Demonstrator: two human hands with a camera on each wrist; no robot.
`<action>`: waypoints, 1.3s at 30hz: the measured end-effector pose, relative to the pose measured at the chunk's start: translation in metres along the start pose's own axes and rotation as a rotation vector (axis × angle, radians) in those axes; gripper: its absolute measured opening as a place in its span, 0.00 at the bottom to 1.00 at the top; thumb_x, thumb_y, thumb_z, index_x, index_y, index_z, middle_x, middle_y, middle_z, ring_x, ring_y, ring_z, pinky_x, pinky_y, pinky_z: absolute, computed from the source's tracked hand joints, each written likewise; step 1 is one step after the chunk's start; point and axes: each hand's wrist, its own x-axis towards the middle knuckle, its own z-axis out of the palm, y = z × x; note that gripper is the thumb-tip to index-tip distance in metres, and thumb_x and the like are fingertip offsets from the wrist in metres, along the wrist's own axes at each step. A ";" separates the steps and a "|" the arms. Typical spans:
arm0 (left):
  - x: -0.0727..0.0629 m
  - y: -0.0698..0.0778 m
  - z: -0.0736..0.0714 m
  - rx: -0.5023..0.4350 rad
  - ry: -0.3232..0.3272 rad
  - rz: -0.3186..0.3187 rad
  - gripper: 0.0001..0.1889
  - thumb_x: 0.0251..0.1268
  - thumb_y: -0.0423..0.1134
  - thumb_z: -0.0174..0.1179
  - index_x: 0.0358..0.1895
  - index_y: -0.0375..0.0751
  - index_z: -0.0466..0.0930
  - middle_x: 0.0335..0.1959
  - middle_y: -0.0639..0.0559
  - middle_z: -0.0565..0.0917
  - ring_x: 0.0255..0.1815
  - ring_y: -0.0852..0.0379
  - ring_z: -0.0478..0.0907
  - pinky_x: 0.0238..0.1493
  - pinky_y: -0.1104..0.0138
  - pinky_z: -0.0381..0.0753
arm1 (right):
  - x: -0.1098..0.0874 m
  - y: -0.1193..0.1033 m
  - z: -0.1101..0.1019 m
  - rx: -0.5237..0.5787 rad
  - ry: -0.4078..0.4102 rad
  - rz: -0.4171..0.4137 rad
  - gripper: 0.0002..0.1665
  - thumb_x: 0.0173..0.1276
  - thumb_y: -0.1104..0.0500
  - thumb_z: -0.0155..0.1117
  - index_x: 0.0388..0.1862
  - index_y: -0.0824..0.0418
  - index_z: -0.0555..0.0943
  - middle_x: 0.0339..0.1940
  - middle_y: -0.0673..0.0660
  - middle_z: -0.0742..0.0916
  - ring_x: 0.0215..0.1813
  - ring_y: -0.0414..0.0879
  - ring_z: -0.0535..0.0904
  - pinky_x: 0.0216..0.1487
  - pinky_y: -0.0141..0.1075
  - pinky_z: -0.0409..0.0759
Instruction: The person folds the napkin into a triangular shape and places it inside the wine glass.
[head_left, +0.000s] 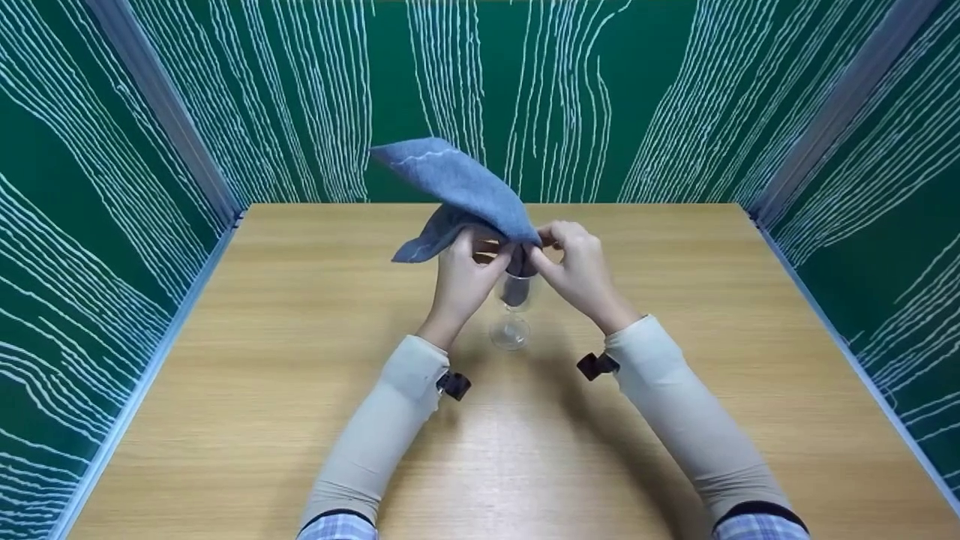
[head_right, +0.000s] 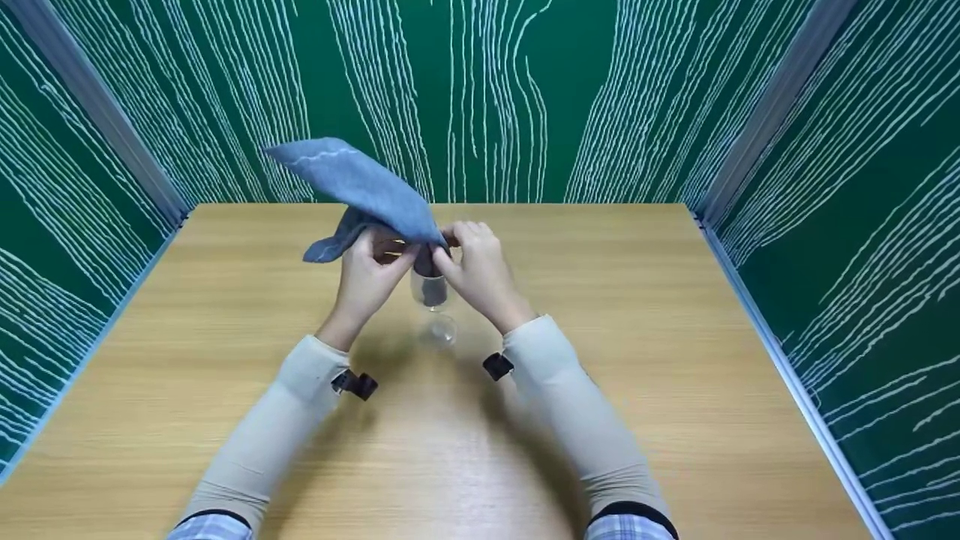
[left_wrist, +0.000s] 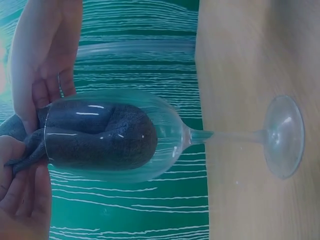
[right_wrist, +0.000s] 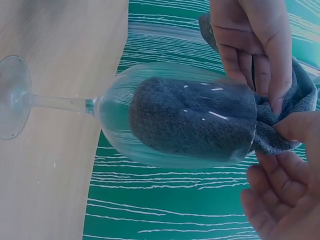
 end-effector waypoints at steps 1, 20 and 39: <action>0.000 -0.001 0.000 0.019 0.002 0.003 0.13 0.66 0.39 0.68 0.48 0.38 0.78 0.43 0.50 0.83 0.41 0.58 0.82 0.44 0.67 0.83 | -0.001 0.000 0.000 -0.008 -0.001 0.002 0.06 0.64 0.67 0.64 0.39 0.68 0.85 0.36 0.60 0.87 0.41 0.52 0.80 0.45 0.45 0.79; -0.007 -0.003 -0.006 0.139 -0.065 -0.011 0.08 0.63 0.37 0.69 0.42 0.41 0.81 0.35 0.52 0.81 0.37 0.56 0.74 0.41 0.60 0.76 | -0.009 0.003 0.003 0.024 -0.102 0.072 0.06 0.63 0.65 0.61 0.37 0.66 0.82 0.33 0.57 0.80 0.40 0.52 0.73 0.41 0.42 0.70; -0.001 0.001 -0.005 0.111 -0.031 -0.010 0.10 0.65 0.43 0.69 0.38 0.41 0.80 0.35 0.53 0.82 0.39 0.58 0.80 0.40 0.68 0.81 | 0.010 -0.007 0.004 0.084 -0.102 0.093 0.17 0.73 0.62 0.59 0.58 0.65 0.79 0.49 0.59 0.83 0.48 0.48 0.79 0.48 0.43 0.79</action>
